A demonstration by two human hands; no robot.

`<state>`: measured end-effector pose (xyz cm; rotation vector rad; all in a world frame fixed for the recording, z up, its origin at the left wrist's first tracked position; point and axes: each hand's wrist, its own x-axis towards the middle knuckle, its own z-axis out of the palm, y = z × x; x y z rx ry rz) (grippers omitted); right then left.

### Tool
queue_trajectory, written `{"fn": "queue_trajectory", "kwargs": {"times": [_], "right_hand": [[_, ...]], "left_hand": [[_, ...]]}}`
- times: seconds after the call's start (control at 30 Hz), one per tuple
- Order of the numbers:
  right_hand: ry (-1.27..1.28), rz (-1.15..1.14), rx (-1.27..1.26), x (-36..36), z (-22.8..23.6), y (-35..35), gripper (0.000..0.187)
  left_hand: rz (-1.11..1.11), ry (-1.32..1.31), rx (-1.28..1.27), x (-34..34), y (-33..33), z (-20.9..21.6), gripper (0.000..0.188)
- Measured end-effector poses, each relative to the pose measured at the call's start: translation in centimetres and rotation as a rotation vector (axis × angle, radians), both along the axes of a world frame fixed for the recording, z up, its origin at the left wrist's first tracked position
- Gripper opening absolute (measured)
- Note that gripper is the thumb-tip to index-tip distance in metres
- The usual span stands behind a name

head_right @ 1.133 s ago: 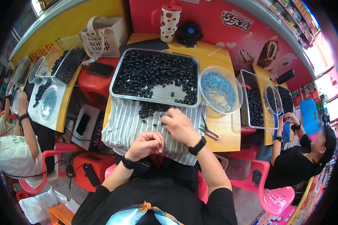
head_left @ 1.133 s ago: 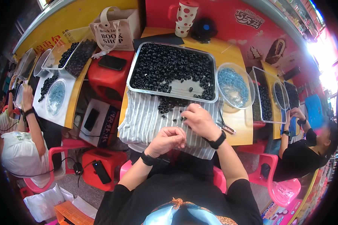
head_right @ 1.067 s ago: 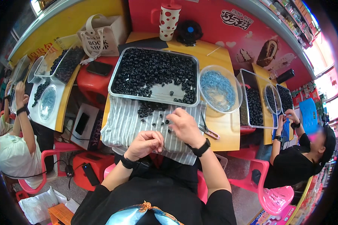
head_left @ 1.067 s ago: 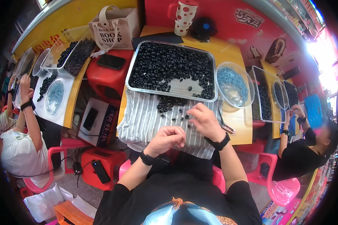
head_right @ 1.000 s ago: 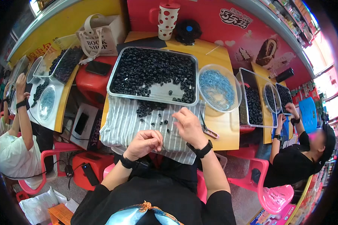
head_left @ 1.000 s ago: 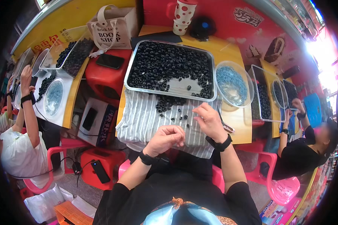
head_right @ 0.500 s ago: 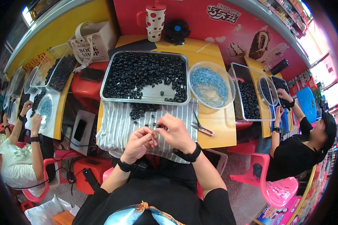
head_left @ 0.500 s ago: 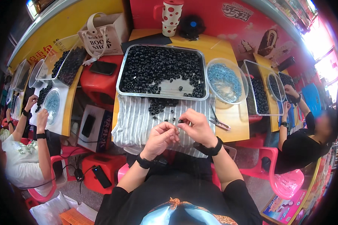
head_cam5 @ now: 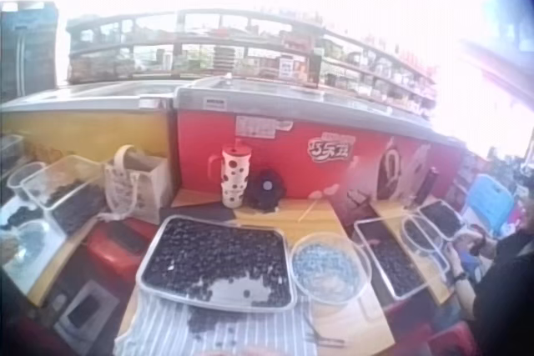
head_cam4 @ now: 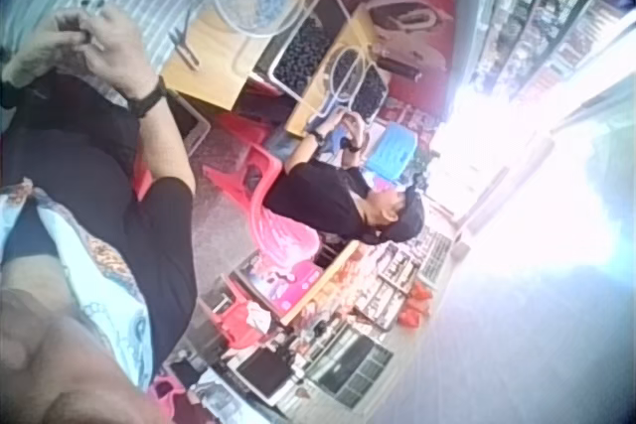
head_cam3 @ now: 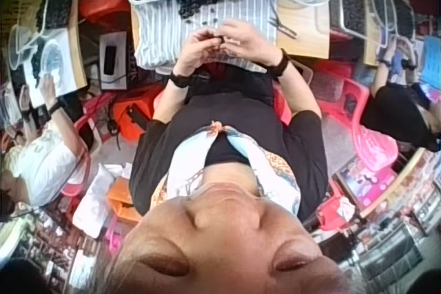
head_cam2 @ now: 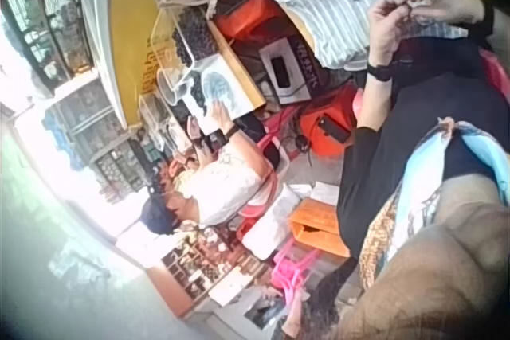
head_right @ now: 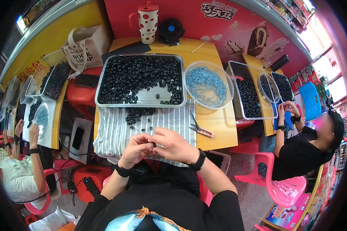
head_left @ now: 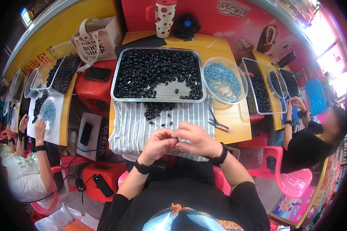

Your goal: Sorting small black rubber components from a large tray into separate plastic bowls on a workbench.

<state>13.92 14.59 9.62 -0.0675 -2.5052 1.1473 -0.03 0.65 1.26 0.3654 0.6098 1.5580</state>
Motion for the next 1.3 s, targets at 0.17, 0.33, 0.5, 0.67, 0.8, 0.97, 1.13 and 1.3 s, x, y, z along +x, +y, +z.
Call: {"fn": "queue_trajectory", "kwargs": {"times": [0.17, 0.33, 0.5, 0.67, 0.8, 0.97, 1.13, 1.3], "right_hand": [[-0.004, -0.593, -0.038, 1.9, 0.8, 8.1, 0.015], [-0.24, -0.695, 0.401, 3.3, -2.8, 16.6, 0.028], [-0.294, -0.621, 0.454, 1.4, -4.2, 13.8, 0.032], [-0.351, -0.637, 0.369, 1.7, -3.7, 13.7, 0.035], [-0.358, -0.655, 0.333, 1.8, -3.7, 14.4, 0.043], [-0.31, -0.769, 0.243, 1.8, -4.3, 16.0, 0.051], [-0.252, -0.885, 0.267, 2.5, -4.3, 17.1, 0.045], [0.055, -0.804, 0.165, 2.3, -1.5, 13.4, 0.042]], "left_hand": [[0.018, 0.017, 0.044, -0.4, -0.3, -0.3, 0.017], [0.038, -0.021, 0.077, -0.1, 0.0, -0.4, 0.019], [0.06, -0.046, 0.12, -0.3, -0.3, -0.8, 0.019], [0.061, -0.058, 0.135, -0.3, -0.3, -0.8, 0.02], [0.061, -0.056, 0.132, -0.2, -0.2, -1.0, 0.02], [0.059, -0.047, 0.104, -0.3, -0.3, -0.8, 0.019], [0.061, -0.048, 0.107, -0.2, -0.1, -0.6, 0.019], [0.057, 0.025, 0.065, -0.2, -0.3, -0.2, 0.019]]}}
